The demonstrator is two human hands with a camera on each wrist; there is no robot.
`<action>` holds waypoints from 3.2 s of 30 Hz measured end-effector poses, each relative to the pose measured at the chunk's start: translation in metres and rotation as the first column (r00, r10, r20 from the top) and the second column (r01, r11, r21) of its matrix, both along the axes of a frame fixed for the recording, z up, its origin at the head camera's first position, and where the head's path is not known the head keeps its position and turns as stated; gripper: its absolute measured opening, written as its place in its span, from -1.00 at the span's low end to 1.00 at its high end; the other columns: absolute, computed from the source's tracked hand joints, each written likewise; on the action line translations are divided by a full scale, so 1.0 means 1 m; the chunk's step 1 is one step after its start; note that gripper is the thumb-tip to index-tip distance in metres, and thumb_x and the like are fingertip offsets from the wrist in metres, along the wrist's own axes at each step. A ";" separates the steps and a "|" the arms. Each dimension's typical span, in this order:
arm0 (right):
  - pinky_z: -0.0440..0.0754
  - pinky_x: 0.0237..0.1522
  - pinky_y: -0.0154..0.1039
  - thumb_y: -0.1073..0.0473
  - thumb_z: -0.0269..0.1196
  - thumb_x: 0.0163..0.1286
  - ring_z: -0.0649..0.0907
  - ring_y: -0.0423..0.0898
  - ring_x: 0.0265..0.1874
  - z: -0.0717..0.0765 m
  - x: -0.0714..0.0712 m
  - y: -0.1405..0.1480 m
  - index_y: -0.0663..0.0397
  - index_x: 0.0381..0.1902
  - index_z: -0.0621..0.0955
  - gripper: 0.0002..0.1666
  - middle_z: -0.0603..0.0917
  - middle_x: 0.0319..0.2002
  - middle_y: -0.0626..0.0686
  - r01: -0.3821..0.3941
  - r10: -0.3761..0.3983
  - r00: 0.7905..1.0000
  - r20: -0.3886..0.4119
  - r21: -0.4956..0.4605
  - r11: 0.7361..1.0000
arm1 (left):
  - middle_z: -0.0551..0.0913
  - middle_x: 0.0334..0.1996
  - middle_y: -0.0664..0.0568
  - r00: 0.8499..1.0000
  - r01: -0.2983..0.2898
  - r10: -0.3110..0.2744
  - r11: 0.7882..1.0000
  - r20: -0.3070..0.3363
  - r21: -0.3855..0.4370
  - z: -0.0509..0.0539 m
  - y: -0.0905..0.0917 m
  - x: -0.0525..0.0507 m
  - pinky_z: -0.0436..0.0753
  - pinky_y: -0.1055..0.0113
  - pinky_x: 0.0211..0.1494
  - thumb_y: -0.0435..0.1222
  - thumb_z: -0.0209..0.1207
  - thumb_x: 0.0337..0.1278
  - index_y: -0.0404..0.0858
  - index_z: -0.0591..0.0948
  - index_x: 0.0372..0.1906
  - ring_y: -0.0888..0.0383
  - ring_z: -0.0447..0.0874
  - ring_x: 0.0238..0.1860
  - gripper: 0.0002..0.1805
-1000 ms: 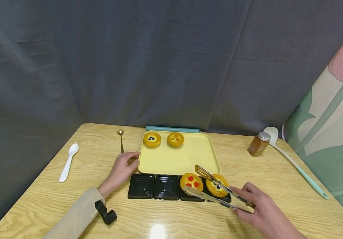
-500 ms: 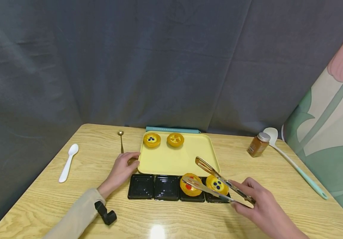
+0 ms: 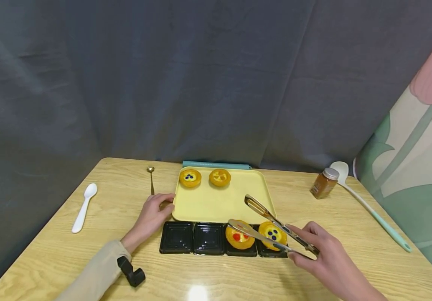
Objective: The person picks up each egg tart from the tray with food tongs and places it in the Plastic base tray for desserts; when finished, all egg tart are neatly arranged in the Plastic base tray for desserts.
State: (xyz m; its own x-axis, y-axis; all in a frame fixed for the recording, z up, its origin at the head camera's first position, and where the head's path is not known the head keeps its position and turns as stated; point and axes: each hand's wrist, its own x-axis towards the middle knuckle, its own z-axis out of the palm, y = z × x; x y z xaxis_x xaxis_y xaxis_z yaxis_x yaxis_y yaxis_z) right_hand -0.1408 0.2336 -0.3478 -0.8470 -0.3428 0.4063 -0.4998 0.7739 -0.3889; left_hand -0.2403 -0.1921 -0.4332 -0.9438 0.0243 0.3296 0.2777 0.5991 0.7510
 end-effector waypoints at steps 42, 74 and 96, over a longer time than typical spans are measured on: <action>0.26 -0.55 -0.26 0.23 0.44 0.21 0.28 -0.11 -0.56 0.008 -0.095 -0.031 0.35 0.18 0.64 -0.42 0.39 -0.45 0.06 -0.035 0.033 0.997 0.072 0.016 0.999 | 0.66 0.07 -0.13 1.000 0.003 -0.003 1.000 -0.011 0.001 -0.005 -0.002 -0.001 0.39 -0.08 0.27 -0.37 0.22 0.29 -0.35 0.63 0.21 -0.12 0.46 0.18 -0.60; 0.28 -0.48 -0.21 0.21 0.39 0.24 0.35 -0.04 -0.49 0.004 -0.128 -0.051 0.42 0.18 0.61 -0.42 0.50 -0.37 0.18 -0.040 0.031 0.990 0.138 0.061 0.997 | 0.67 0.04 -0.12 1.000 0.004 -0.004 1.000 -0.017 0.007 -0.003 -0.002 0.000 0.40 -0.07 0.24 -0.38 0.23 0.29 -0.36 0.63 0.21 -0.12 0.46 0.17 -0.60; 0.41 -0.39 -0.17 0.19 0.39 0.26 0.44 0.01 -0.40 0.001 -0.137 -0.068 0.43 0.23 0.57 -0.37 0.53 -0.24 0.23 -0.017 0.000 0.983 0.185 0.090 0.996 | 0.68 0.02 -0.13 1.000 -0.001 0.001 1.000 -0.031 -0.003 -0.002 0.000 0.001 0.39 -0.06 0.25 -0.39 0.23 0.25 -0.37 0.64 0.18 -0.13 0.49 0.14 -0.60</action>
State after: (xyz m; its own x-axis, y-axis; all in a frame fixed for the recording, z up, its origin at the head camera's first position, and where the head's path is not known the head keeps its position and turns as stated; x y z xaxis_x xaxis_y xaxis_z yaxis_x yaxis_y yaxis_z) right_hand -0.2779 0.1661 -0.3465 -0.9012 -0.3789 0.2103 -0.4330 0.8060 -0.4036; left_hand -0.2394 -0.1921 -0.4351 -0.9332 0.0246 0.3586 0.3002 0.6017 0.7402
